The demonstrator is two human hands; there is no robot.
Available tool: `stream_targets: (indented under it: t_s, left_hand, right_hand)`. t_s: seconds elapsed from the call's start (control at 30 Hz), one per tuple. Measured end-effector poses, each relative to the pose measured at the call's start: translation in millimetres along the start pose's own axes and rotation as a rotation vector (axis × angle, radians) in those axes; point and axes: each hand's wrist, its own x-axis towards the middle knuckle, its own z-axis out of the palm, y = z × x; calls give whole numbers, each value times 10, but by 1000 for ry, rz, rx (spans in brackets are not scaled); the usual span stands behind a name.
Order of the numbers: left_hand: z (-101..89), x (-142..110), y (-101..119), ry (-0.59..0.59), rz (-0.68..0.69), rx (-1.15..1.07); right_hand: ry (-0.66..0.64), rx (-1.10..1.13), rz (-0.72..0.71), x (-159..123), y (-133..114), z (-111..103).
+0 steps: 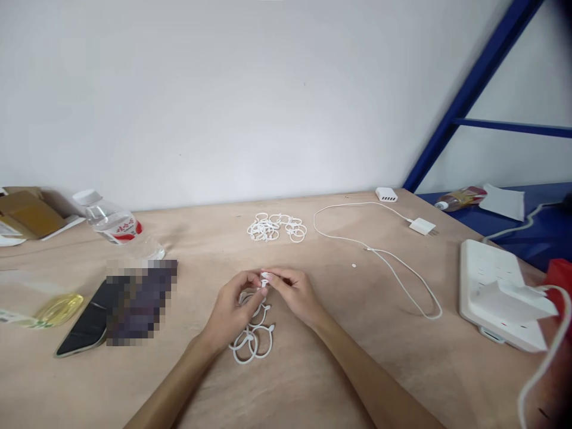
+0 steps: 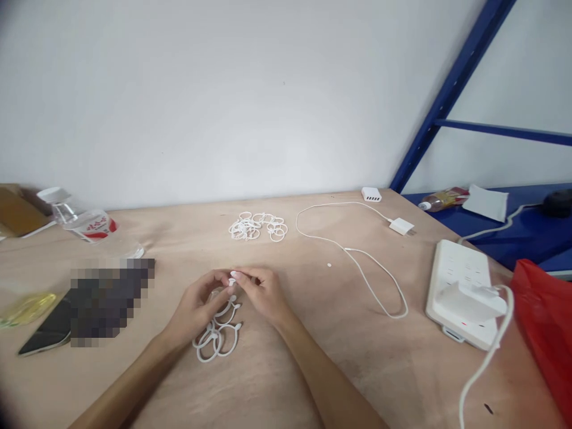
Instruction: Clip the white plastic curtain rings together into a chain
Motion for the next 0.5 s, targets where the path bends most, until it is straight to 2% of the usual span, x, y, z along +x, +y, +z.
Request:
stream_targets:
  t_s: [0.13,0.33,0.5]
  left_hand:
    - [-13,14,-25,76,2,106]
    - [-6,-12,49,27,142,270]
    - [23,-23,68,11,197,323]
  right_hand:
    - [-15,73,42,13,-34,-34]
    - [-54,2,70,11,-52,-37]
    - [-41,-24,17,13,-44,-47]
